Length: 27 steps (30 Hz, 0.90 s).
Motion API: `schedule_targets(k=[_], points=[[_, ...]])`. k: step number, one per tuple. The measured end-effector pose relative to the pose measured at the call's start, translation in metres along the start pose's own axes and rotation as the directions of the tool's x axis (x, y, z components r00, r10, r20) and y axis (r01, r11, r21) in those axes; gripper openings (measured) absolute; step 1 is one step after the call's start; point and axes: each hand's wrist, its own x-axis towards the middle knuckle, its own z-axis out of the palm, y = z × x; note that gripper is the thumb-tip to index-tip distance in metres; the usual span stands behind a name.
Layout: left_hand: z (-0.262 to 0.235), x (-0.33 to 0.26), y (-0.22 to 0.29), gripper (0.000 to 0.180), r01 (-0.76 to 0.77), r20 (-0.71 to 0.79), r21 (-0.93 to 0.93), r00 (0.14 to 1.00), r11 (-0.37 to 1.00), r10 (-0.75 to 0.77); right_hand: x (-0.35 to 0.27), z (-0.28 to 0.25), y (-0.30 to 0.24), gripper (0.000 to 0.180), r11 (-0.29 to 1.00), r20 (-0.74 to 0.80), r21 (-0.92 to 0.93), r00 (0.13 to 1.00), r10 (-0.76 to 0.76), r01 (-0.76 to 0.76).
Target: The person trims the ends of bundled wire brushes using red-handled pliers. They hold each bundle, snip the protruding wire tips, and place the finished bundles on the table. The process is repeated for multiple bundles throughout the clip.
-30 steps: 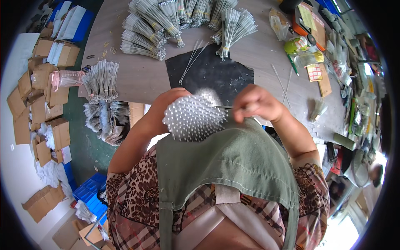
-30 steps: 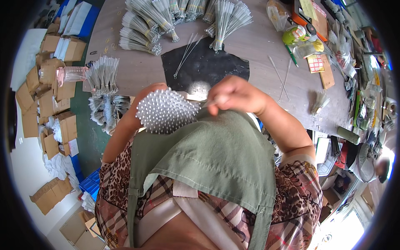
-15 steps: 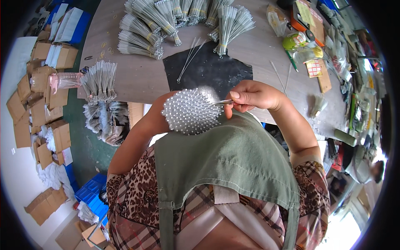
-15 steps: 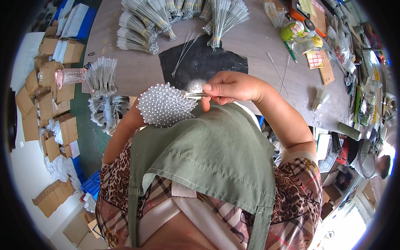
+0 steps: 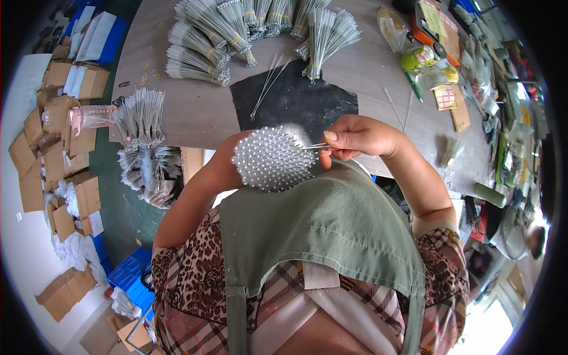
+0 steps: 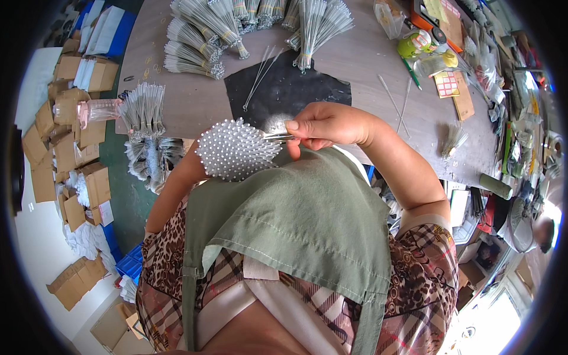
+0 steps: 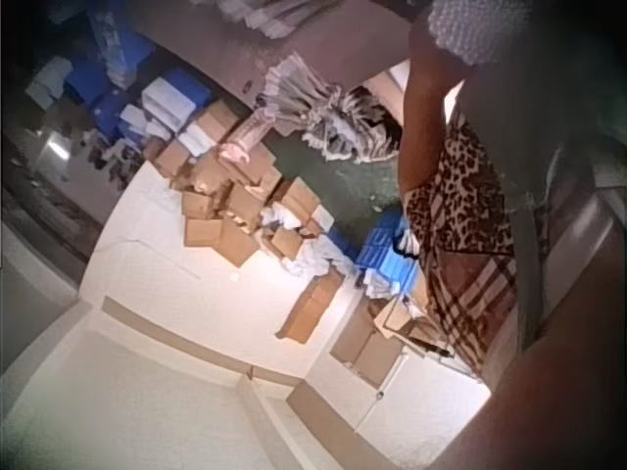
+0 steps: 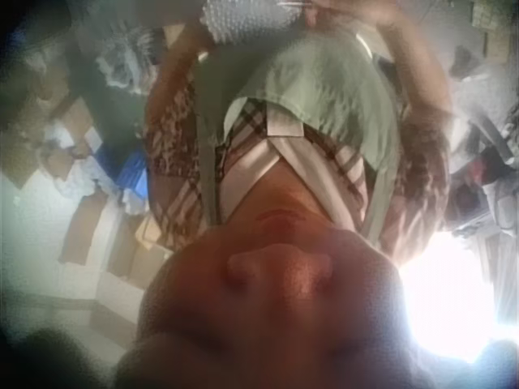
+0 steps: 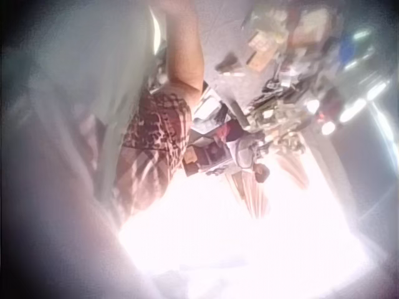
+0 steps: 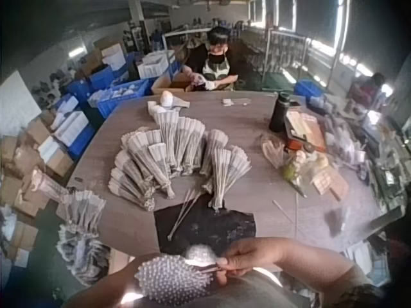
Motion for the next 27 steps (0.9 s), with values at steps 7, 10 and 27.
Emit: schedule_targets(k=[7,10,27], points=[[0.011,0.005,-0.020,0.050,-0.224,-0.158,0.033,0.961,0.974,0.226,0.005,0.001,0.016,0.055,0.981,0.007,0.194,1.000,0.025,-0.026],[0.022,0.009,-0.034,0.047,-0.207,-0.124,0.003,0.971,0.978,0.206,0.002,-0.001,0.014,0.057,0.977,-0.029,0.210,0.999,-0.025,0.030],[0.029,0.005,-0.023,0.035,-0.375,-0.276,0.327,0.840,0.867,0.467,-0.003,0.027,-0.006,0.034,0.540,-0.406,-0.841,0.616,-0.676,0.039]])
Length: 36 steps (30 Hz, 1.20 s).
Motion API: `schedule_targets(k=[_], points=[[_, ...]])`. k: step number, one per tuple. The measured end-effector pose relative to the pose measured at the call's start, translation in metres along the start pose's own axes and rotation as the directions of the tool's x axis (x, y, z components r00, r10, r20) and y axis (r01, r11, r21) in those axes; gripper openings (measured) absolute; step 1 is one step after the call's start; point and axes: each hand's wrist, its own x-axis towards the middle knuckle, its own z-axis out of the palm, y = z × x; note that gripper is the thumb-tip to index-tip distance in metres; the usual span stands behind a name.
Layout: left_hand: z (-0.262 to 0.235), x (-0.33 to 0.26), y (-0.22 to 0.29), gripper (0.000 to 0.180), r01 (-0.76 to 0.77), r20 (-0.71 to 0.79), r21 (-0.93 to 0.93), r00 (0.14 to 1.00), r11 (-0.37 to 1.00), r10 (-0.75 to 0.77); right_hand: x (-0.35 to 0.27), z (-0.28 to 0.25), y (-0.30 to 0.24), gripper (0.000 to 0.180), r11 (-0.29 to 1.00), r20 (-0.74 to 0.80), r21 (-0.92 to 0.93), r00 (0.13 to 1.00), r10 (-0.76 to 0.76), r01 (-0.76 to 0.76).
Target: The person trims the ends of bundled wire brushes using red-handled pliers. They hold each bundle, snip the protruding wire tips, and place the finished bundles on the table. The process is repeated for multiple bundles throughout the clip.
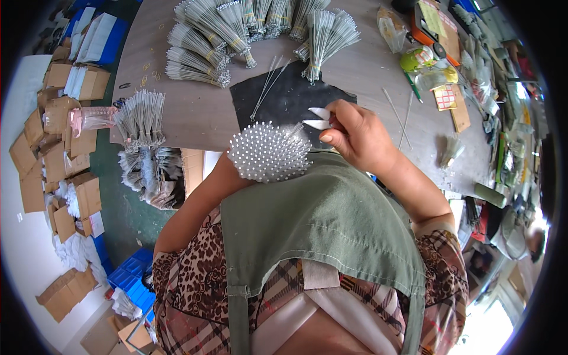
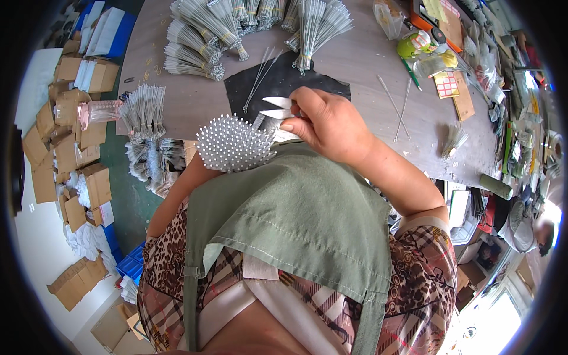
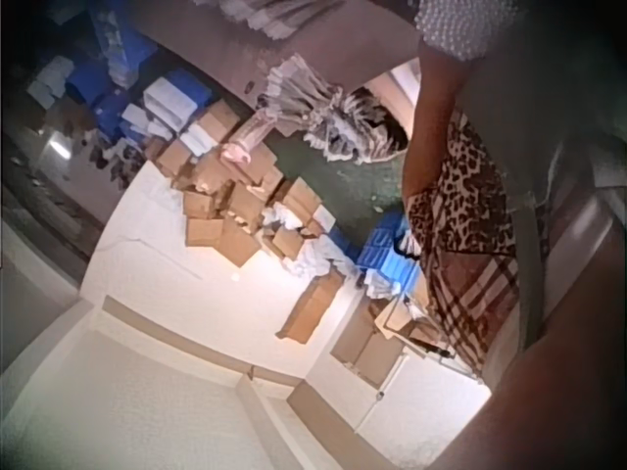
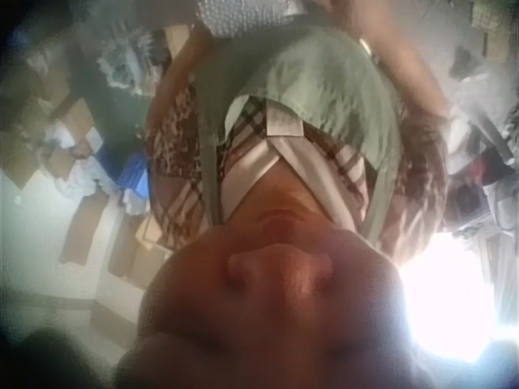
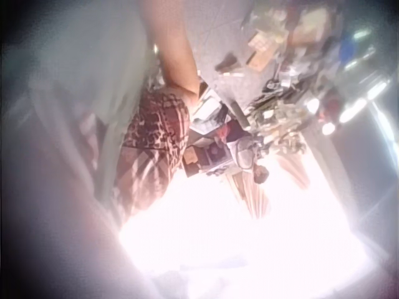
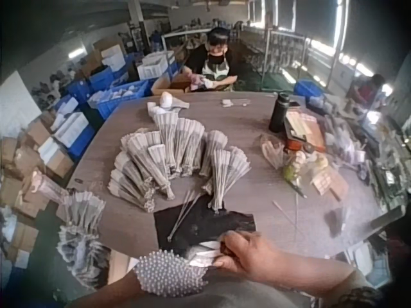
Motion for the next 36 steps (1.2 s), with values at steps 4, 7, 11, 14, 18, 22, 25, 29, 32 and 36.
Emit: schedule_targets(k=[4,7,11,14,18,22,25,29,32,36], points=[[0.003,0.000,-0.002,0.035,0.023,0.013,-0.006,1.000,1.000,-0.023,-0.002,0.007,0.000,0.035,0.988,-0.022,-0.142,0.998,-0.066,0.063],[0.007,-0.001,-0.005,0.034,0.033,0.019,-0.010,0.999,0.999,-0.033,-0.002,0.011,0.002,0.036,0.985,-0.027,-0.159,0.997,-0.076,0.070],[0.008,0.002,-0.005,0.034,0.073,0.035,-0.016,0.997,0.997,-0.072,0.002,0.010,-0.001,0.033,0.992,-0.009,0.116,0.999,0.049,-0.048],[-0.003,0.009,0.010,0.033,0.156,0.069,-0.016,0.986,0.988,-0.154,0.007,0.014,0.001,0.026,0.810,0.092,0.541,0.973,0.211,-0.227],[-0.007,0.014,0.015,0.034,0.255,0.106,-0.096,0.964,0.962,-0.245,0.009,0.022,-0.001,0.020,0.616,0.139,0.739,0.957,0.256,-0.272],[-0.004,0.009,0.009,0.036,0.291,0.127,-0.079,0.952,0.953,-0.280,0.008,0.022,-0.001,0.017,0.608,0.145,0.745,0.956,0.254,-0.275],[-0.002,0.008,0.008,0.040,0.301,0.138,0.018,0.944,0.953,-0.301,0.008,0.024,0.000,0.018,0.622,0.127,0.739,0.960,0.250,-0.260],[-0.008,0.011,0.013,0.047,0.429,0.182,0.026,0.886,0.903,-0.426,0.005,0.025,0.005,0.019,0.691,0.119,0.683,0.969,0.216,-0.238],[-0.010,0.008,0.012,0.052,0.536,0.198,-0.094,0.836,0.839,-0.511,0.002,0.022,0.009,0.030,0.841,-0.003,0.517,0.982,0.187,-0.159],[-0.008,0.004,0.013,0.056,0.519,0.161,-0.153,0.853,0.841,-0.497,-0.001,0.025,0.017,0.038,0.966,-0.127,0.243,0.984,0.126,-0.093]])
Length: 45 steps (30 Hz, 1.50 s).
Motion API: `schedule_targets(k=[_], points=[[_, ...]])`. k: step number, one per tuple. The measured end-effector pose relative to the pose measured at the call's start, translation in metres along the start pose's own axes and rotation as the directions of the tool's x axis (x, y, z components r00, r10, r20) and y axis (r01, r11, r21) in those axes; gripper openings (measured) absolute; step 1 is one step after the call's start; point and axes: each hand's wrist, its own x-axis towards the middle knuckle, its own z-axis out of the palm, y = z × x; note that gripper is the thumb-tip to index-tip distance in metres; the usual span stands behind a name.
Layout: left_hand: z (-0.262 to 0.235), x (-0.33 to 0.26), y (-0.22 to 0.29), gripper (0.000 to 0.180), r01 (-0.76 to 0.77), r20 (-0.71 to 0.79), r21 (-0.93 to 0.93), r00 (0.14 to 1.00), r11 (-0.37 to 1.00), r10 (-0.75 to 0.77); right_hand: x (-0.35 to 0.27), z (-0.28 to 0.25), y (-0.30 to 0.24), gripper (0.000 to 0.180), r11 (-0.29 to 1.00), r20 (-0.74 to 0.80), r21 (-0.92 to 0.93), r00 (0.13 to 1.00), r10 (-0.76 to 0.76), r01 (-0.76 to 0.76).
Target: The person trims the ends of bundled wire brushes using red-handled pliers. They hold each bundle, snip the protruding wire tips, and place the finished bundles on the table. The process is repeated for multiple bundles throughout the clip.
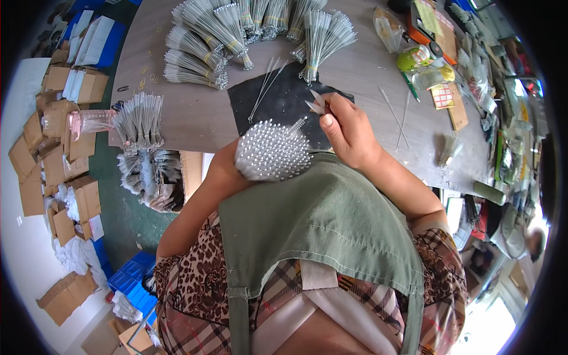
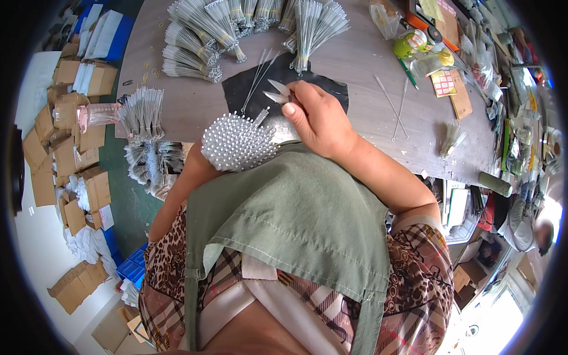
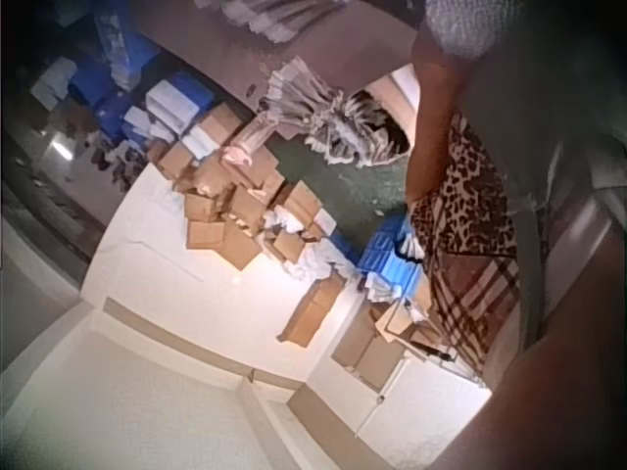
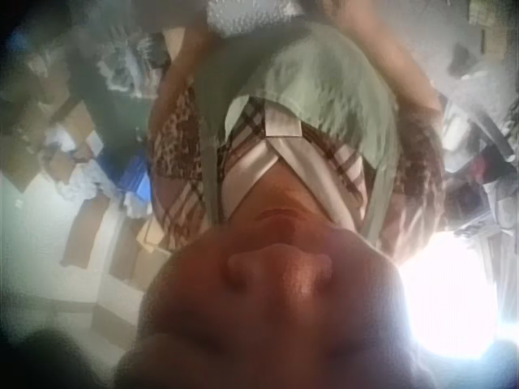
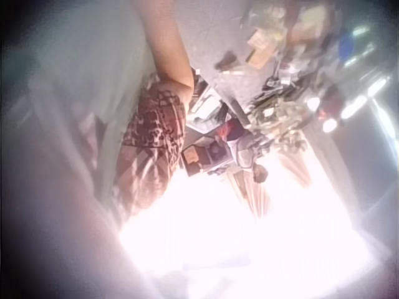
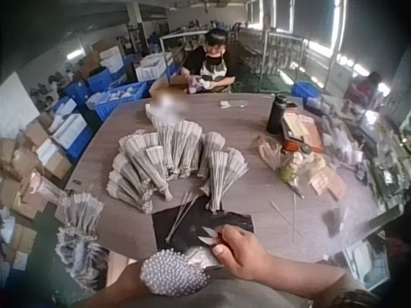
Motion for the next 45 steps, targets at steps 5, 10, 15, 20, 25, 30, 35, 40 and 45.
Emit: schedule_targets(k=[5,10,15,20,25,30,35,40,45], points=[[0.003,0.005,0.000,0.057,-0.026,0.026,0.125,0.999,0.992,0.023,0.001,-0.002,-0.008,0.029,0.974,0.136,0.168,0.982,0.129,-0.152],[0.000,0.008,0.006,0.057,0.034,0.073,0.057,0.997,0.998,-0.038,0.006,0.008,-0.002,0.021,0.937,0.080,0.341,0.996,0.043,-0.068],[0.005,0.012,0.005,0.058,-0.080,0.029,0.085,0.997,0.993,0.078,0.013,0.018,0.006,0.010,0.807,0.024,0.584,0.996,0.085,-0.083],[0.020,0.011,-0.009,0.059,-0.014,0.004,-0.176,1.000,0.984,0.015,0.051,-0.057,-0.013,0.015,0.639,-0.414,0.748,0.879,0.235,0.181],[0.008,0.012,0.003,0.056,0.078,-0.012,-0.545,0.995,0.835,-0.101,0.070,-0.150,0.071,0.022,0.985,-0.617,-0.034,0.779,0.111,-0.167],[0.013,0.040,-0.021,0.057,-0.267,-0.219,-0.370,0.956,0.890,0.196,0.025,-0.147,0.184,0.027,0.729,-0.476,-0.497,0.851,0.224,-0.470],[0.007,0.061,-0.014,0.047,-0.374,-0.289,-0.211,0.907,0.903,0.308,-0.022,-0.143,0.254,0.029,0.548,-0.495,-0.575,0.792,0.357,-0.607],[0.007,0.068,-0.012,0.047,-0.413,-0.337,-0.214,0.882,0.885,0.329,-0.036,-0.144,0.268,0.033,0.489,-0.457,-0.620,0.789,0.412,-0.614],[0.005,0.078,-0.018,0.053,-0.244,-0.316,-0.154,0.930,0.958,0.186,0.003,-0.114,0.177,0.041,0.672,-0.301,0.044,0.632,0.714,-0.739]])
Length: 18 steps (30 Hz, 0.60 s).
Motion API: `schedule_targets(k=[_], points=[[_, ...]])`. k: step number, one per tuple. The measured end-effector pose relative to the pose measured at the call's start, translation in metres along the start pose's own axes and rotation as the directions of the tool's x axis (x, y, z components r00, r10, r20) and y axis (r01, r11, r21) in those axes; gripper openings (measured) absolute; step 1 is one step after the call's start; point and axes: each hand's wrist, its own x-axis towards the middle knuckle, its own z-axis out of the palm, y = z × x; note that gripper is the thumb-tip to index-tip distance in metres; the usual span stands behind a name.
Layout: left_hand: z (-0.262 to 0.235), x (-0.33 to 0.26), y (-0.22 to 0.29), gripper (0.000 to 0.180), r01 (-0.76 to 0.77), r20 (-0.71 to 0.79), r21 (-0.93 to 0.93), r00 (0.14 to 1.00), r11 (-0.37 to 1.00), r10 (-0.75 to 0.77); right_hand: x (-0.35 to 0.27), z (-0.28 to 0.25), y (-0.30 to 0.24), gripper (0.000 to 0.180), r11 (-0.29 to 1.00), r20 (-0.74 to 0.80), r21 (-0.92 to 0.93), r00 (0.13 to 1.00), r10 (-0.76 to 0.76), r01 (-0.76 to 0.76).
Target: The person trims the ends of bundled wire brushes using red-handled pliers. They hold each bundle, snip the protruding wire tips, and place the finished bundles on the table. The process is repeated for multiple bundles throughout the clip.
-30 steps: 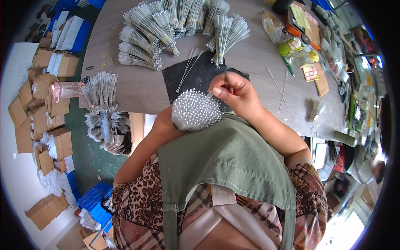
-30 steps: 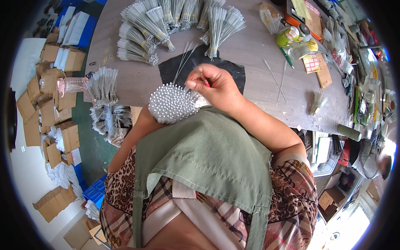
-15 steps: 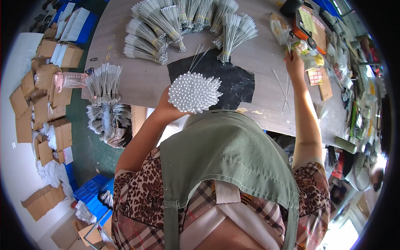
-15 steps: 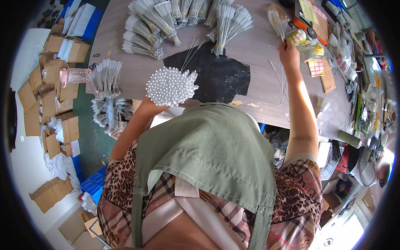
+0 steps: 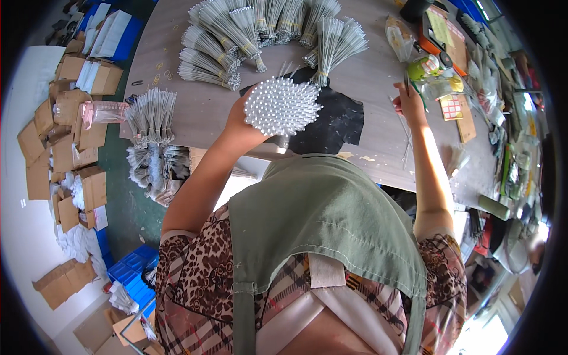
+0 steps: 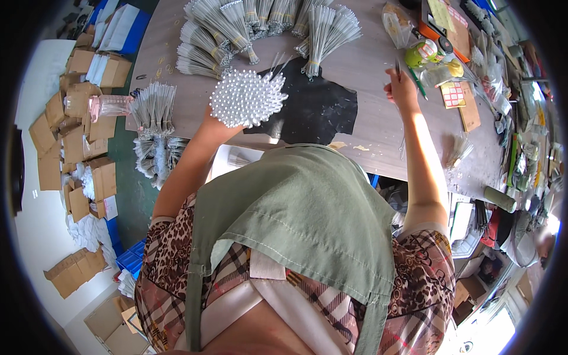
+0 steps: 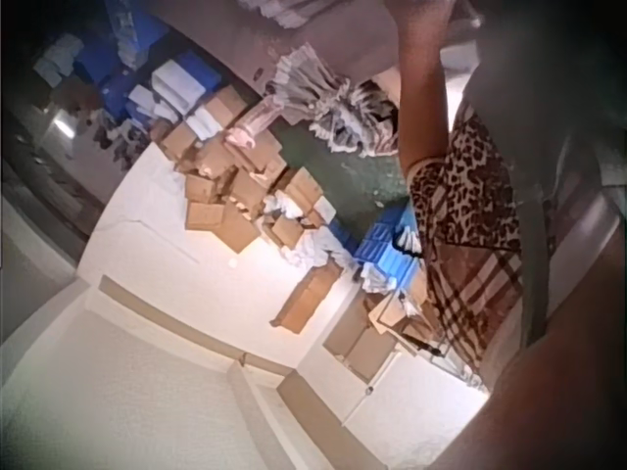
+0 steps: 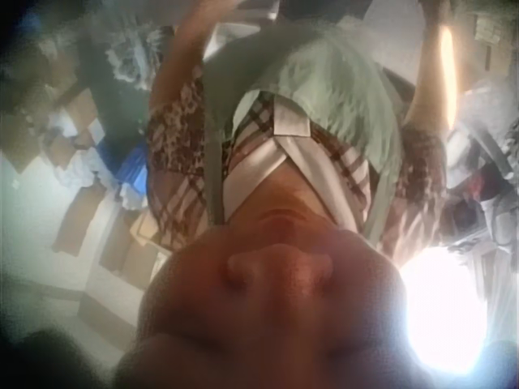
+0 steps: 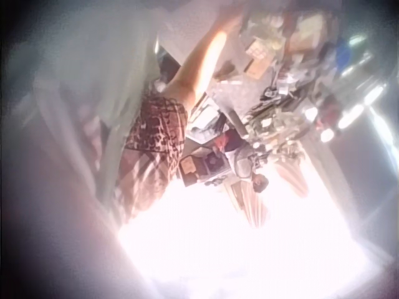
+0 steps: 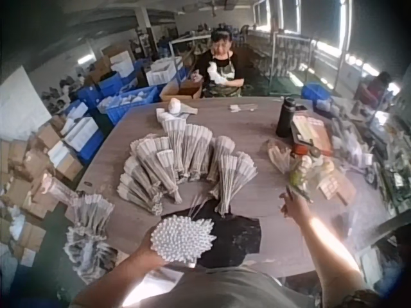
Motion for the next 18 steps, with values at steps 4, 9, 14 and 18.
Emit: schedule_targets(k=[4,9,14,18], points=[[-0.007,0.004,0.018,0.058,-0.076,-0.089,0.085,0.993,0.993,0.084,-0.044,0.009,-0.055,0.051,0.967,0.255,0.247,0.958,-0.133,0.068],[-0.009,0.006,0.023,0.058,0.016,-0.128,-0.021,0.992,1.000,-0.019,-0.087,0.021,-0.097,0.053,0.926,0.443,0.354,0.849,-0.290,0.131],[-0.013,0.003,0.024,0.059,0.076,-0.142,-0.205,0.984,0.976,-0.107,-0.114,0.030,-0.111,0.047,0.920,0.531,0.338,0.766,-0.362,0.200],[-0.014,0.002,0.013,0.053,-0.097,-0.150,-0.029,0.984,0.995,0.092,-0.133,0.034,-0.122,0.041,0.923,0.577,0.296,0.725,-0.377,0.246]])
